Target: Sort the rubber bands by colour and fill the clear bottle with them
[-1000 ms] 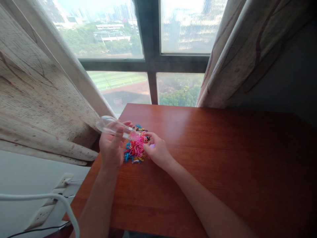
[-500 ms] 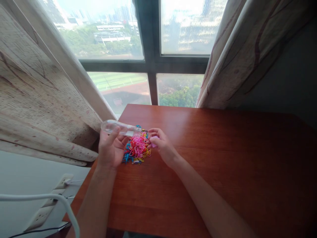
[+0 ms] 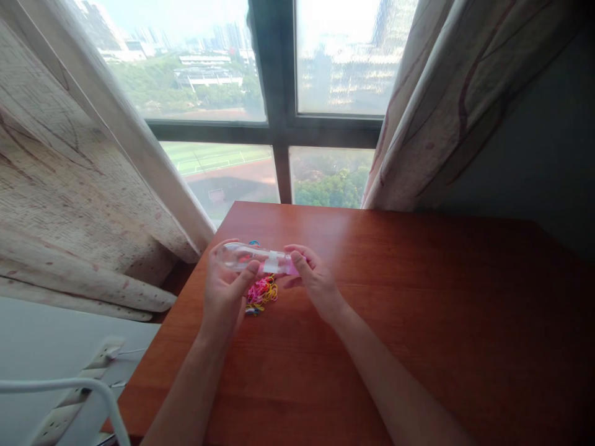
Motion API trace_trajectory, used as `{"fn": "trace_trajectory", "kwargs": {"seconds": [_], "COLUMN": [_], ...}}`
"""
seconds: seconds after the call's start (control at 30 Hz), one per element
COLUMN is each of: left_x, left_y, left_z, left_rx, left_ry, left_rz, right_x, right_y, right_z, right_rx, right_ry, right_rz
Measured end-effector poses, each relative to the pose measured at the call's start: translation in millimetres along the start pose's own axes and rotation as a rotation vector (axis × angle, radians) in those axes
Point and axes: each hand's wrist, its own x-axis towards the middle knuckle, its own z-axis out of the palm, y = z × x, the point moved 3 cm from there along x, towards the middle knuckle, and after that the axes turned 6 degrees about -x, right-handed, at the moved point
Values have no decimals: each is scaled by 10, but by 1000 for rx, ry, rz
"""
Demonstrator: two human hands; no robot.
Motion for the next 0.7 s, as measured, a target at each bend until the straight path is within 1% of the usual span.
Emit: {"fn": "trace_trajectory", "kwargs": {"seconds": [0.1, 0.17, 0.27, 0.33, 0.43, 0.5, 0.57, 0.6, 0.7], "left_x": [-35, -49, -28, 42, 270, 501, 761, 889, 1210], "left_y": [-9, -22, -2, 63, 185, 198, 134, 77, -125], "left_z": [32, 50, 41, -6, -111, -181, -255, -288, -407], "left_rx": [-6, -9, -7, -11, -23, 6, 149, 290, 468], "left_ry": [-71, -87, -55, -1, 61, 56, 57, 40, -7], "left_rz": [-13, -20, -26, 8, 91, 95, 90, 87, 48], "right_x": [4, 15, 52, 88, 165, 251, 375, 449, 688], "right_y": [-1, 1, 12, 18, 14, 11, 25, 42, 107], "right_z": [-67, -112, -204, -299, -443, -479, -453, -425, -326], "right_rx": [-87, -145, -244, -344, -576, -775, -972, -1049, -1159], "right_ry": [-81, -95, -49, 47, 219, 263, 240, 216, 168], "right_rz": [55, 68, 30, -15, -80, -129, -181, -201, -237]}}
